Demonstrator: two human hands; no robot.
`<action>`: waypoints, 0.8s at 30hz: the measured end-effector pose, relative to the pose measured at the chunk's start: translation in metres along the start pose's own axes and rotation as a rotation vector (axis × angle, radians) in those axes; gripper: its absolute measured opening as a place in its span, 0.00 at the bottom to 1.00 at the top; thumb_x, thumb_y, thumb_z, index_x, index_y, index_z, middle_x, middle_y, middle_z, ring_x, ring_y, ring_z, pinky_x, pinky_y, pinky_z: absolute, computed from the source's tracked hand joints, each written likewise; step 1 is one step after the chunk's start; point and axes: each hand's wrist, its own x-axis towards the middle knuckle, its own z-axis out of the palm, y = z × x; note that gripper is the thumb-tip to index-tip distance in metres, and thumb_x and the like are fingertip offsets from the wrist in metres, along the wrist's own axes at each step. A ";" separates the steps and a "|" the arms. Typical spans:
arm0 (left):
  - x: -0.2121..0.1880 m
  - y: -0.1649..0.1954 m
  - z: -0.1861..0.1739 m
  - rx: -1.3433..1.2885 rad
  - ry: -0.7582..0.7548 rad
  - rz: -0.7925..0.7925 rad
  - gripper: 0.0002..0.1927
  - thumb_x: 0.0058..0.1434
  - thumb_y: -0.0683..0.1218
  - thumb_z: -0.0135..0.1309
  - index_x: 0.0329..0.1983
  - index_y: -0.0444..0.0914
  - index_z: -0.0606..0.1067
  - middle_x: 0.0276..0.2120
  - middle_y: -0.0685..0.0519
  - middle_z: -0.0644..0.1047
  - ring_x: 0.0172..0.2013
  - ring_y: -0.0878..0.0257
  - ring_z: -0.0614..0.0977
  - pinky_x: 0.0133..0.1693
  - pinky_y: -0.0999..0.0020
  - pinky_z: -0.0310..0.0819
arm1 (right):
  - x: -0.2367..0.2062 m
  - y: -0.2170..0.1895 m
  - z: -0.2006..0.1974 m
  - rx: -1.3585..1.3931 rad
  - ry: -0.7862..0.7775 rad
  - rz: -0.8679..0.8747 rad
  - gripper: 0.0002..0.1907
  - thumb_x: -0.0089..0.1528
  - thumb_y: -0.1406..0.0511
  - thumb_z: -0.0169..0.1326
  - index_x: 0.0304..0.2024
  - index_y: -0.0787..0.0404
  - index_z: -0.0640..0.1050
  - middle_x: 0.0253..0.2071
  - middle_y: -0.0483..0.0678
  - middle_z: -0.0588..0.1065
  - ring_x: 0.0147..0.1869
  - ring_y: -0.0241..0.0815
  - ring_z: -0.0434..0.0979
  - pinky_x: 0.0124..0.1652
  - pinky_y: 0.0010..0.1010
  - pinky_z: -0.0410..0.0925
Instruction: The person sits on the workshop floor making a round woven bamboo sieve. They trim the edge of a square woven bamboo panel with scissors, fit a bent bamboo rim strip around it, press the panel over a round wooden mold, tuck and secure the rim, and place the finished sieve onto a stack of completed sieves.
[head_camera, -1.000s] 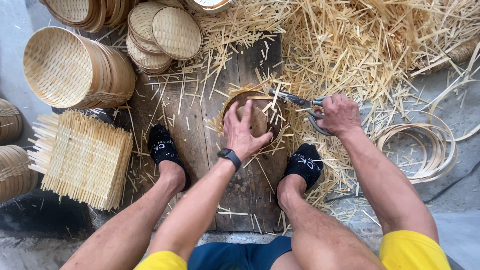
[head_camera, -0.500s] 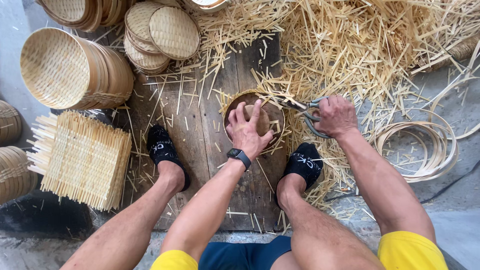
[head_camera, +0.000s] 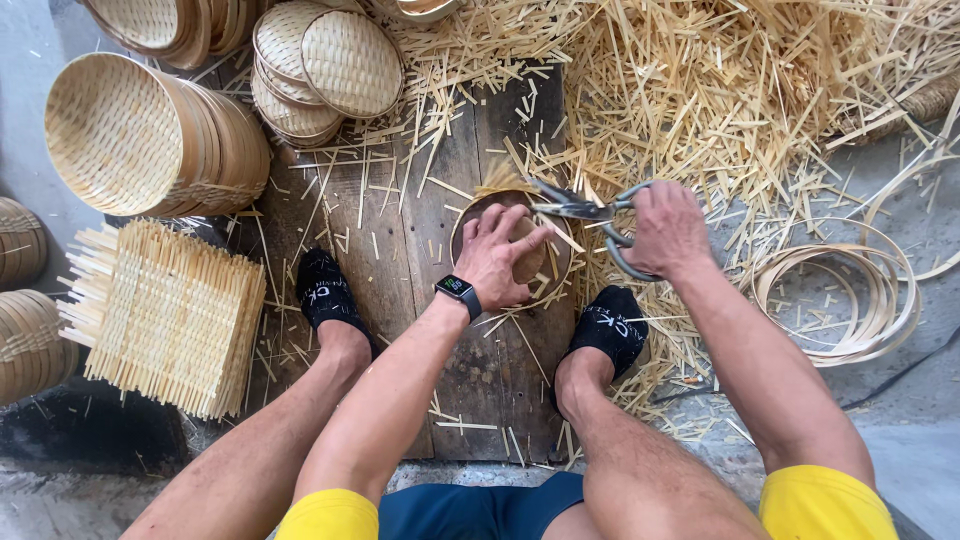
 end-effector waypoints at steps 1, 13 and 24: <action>0.001 -0.003 -0.002 0.018 -0.043 0.040 0.51 0.31 0.52 0.71 0.65 0.59 0.69 0.66 0.49 0.62 0.67 0.45 0.58 0.64 0.42 0.53 | 0.005 -0.007 0.004 -0.023 0.020 -0.003 0.26 0.46 0.47 0.59 0.28 0.64 0.77 0.25 0.49 0.71 0.29 0.42 0.71 0.31 0.30 0.69; -0.009 0.025 0.040 -0.173 0.412 -0.284 0.58 0.37 0.50 0.73 0.73 0.59 0.59 0.69 0.39 0.54 0.67 0.35 0.57 0.65 0.40 0.57 | -0.002 -0.003 0.004 -0.030 0.052 0.027 0.27 0.49 0.45 0.59 0.27 0.63 0.77 0.26 0.50 0.71 0.29 0.41 0.71 0.29 0.32 0.70; -0.011 0.004 0.017 -0.140 0.205 -0.057 0.53 0.33 0.48 0.71 0.68 0.59 0.66 0.67 0.45 0.57 0.66 0.40 0.59 0.64 0.42 0.58 | -0.009 0.010 0.007 0.047 -0.044 0.051 0.22 0.54 0.50 0.60 0.30 0.63 0.78 0.30 0.52 0.73 0.34 0.45 0.74 0.34 0.36 0.71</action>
